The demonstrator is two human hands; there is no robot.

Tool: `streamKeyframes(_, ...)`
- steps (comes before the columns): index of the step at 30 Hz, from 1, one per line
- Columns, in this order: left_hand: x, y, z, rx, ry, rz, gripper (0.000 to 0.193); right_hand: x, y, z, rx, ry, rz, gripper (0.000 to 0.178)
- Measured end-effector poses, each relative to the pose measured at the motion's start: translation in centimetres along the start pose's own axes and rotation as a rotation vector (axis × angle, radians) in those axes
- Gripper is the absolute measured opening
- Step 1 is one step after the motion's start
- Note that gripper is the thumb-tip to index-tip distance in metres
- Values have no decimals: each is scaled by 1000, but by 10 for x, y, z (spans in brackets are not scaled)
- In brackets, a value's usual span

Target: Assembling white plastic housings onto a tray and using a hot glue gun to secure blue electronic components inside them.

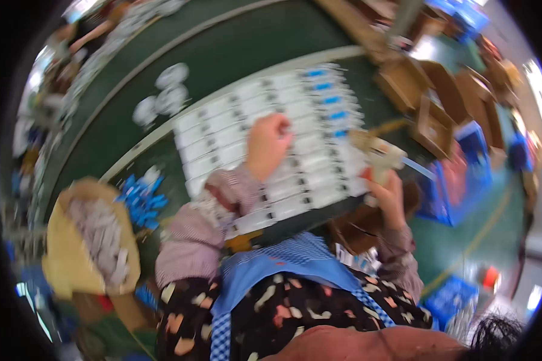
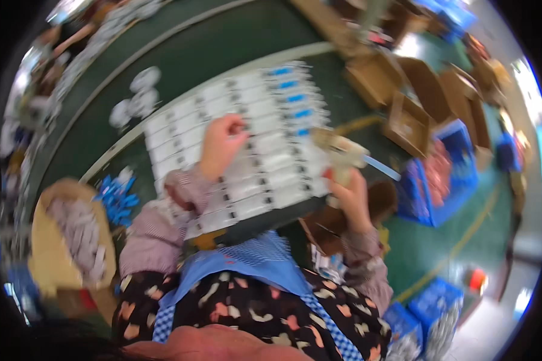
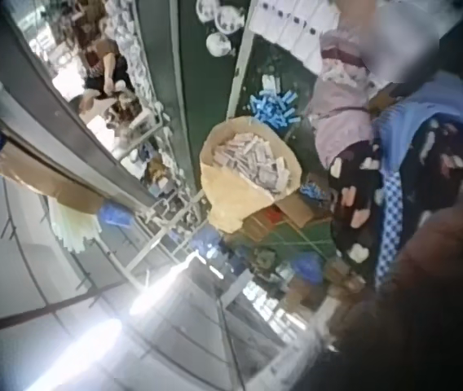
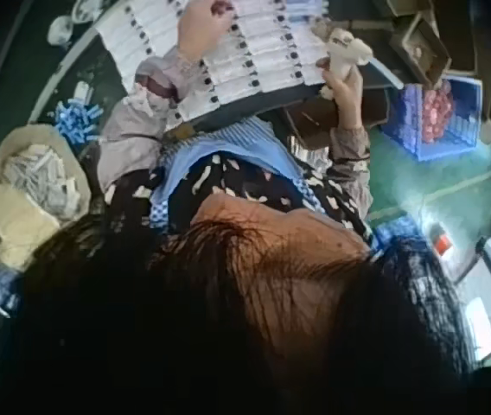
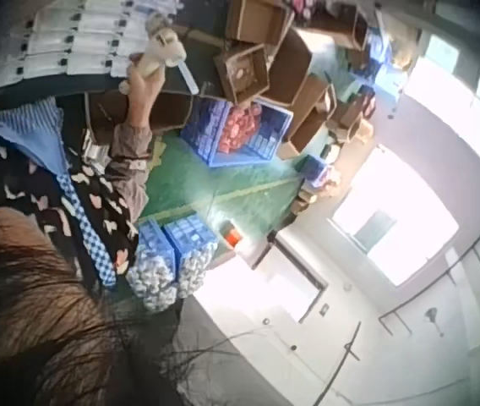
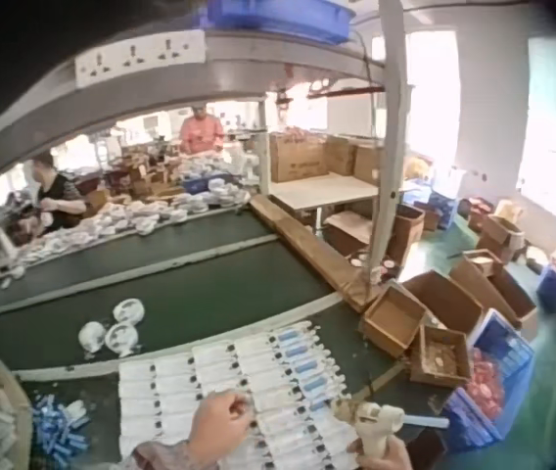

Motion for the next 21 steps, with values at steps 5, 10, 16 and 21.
streamKeyframes(5, -53, -22, -32, -67, 108, 109, 10, -19, -10, 2, -49, 48, 67, 31)
streamKeyframes(10, -170, -50, -111, -192, 458, 427, 7, -15, -8, -2, -88, 103, 78, 36)
streamKeyframes(16, -333, -100, -192, -395, 790, 817, 10, -12, -2, -2, -105, 168, 90, 39)
streamKeyframes(21, -382, -133, -230, -606, 932, 739, 11, -6, 2, -4, -101, 165, 101, 40)
Point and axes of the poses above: each hand's wrist, its own y-axis towards the middle knuckle, its own x-axis out of the palm, z = x × y, the point moved 3 cm from there along y, towards the middle knuckle, and after that the axes turned 7 degrees about z, right-handed, at the moved point
